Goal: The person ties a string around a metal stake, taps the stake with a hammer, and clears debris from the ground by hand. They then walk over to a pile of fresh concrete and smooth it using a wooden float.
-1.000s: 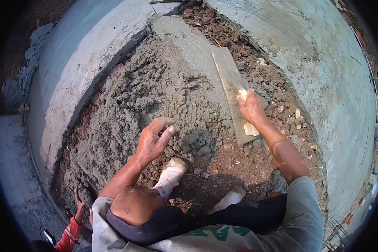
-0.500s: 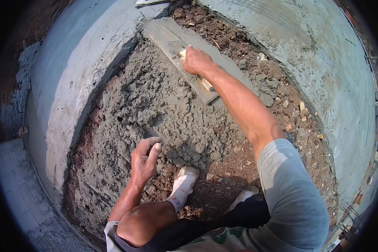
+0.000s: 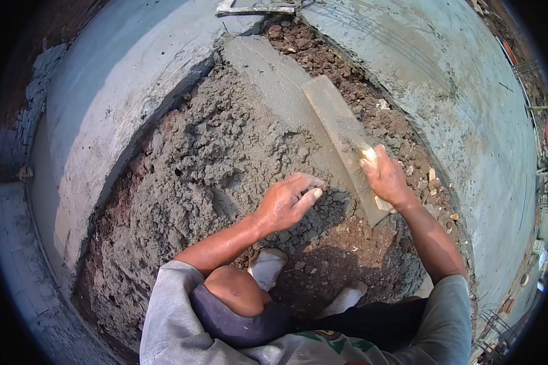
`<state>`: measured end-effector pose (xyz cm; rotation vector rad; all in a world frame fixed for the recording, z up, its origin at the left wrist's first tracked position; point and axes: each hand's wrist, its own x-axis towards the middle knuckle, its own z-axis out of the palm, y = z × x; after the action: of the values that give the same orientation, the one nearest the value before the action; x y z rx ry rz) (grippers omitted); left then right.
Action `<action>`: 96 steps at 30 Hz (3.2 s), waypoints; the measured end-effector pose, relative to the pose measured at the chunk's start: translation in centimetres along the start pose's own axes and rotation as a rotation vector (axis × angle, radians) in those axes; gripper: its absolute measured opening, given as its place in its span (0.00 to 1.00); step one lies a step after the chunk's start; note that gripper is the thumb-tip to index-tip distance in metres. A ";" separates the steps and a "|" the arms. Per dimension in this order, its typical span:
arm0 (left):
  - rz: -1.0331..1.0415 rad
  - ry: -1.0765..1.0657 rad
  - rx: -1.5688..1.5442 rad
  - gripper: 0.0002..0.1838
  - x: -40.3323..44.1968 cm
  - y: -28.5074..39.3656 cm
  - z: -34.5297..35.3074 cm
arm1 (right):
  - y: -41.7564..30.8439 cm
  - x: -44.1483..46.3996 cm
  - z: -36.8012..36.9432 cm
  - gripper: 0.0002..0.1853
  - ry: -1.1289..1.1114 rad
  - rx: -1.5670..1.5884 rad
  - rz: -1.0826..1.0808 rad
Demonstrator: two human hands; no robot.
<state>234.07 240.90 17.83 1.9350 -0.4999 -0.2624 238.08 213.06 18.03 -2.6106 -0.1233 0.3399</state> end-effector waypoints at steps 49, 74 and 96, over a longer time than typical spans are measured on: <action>-0.096 0.266 -0.196 0.15 -2.3 -1.2 -3.5 | -10.0 -1.2 12.7 0.22 -0.459 0.028 -0.196; -0.129 0.171 -0.283 0.13 0.0 -0.2 -2.9 | -14.2 12.5 7.5 0.21 -0.154 -0.262 -0.054; -0.420 1.032 0.370 0.15 -15.1 -7.2 -15.8 | -19.7 -0.1 15.2 0.26 -0.618 -0.065 -0.144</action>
<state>228.66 263.25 16.96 2.2037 0.5783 0.5985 233.53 237.31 14.88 -2.4499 -0.5338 1.0912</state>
